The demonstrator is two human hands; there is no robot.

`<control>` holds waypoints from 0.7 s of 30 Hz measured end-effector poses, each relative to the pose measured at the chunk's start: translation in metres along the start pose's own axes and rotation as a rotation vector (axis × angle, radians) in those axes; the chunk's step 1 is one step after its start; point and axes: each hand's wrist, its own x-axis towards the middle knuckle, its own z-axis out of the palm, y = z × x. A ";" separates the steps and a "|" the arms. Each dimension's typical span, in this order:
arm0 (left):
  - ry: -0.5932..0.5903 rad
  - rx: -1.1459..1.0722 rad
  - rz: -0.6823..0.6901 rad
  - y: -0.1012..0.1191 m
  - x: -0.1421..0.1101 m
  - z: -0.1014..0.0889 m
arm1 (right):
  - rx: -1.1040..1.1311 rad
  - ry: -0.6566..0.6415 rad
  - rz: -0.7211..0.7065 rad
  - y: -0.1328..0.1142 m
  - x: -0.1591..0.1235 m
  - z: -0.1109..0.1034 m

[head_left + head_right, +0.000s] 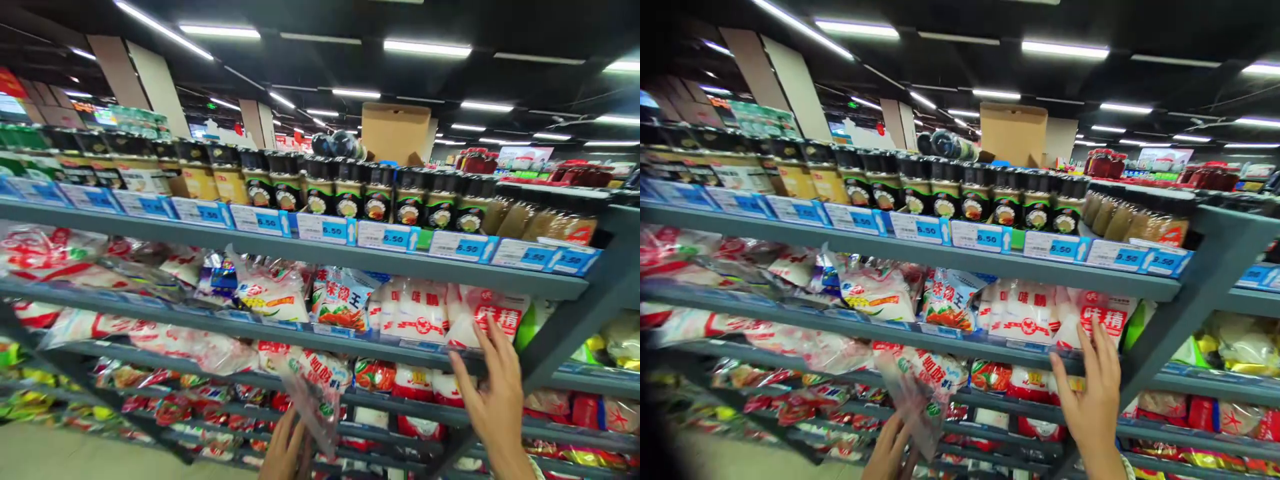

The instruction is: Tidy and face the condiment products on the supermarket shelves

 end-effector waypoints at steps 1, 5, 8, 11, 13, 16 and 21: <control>0.008 0.036 0.029 -0.004 0.001 -0.003 | 0.044 0.051 -0.026 -0.009 -0.011 0.001; -0.051 0.106 0.085 -0.022 0.016 -0.022 | 0.250 -0.061 -0.316 -0.052 -0.085 0.037; -0.140 0.116 0.065 -0.049 0.018 -0.046 | 0.271 -0.387 -0.315 -0.083 -0.141 0.084; -0.153 0.140 0.051 -0.084 0.009 -0.070 | 0.306 -0.479 -0.214 -0.103 -0.163 0.123; -0.155 0.132 0.060 -0.105 0.002 -0.082 | 0.374 -0.445 -0.156 -0.111 -0.158 0.138; -0.187 0.068 0.102 -0.124 0.000 -0.086 | 0.395 -0.461 0.078 -0.117 -0.137 0.149; -0.311 -0.115 0.295 -0.107 0.026 -0.066 | 0.101 -0.587 0.513 -0.118 -0.111 0.164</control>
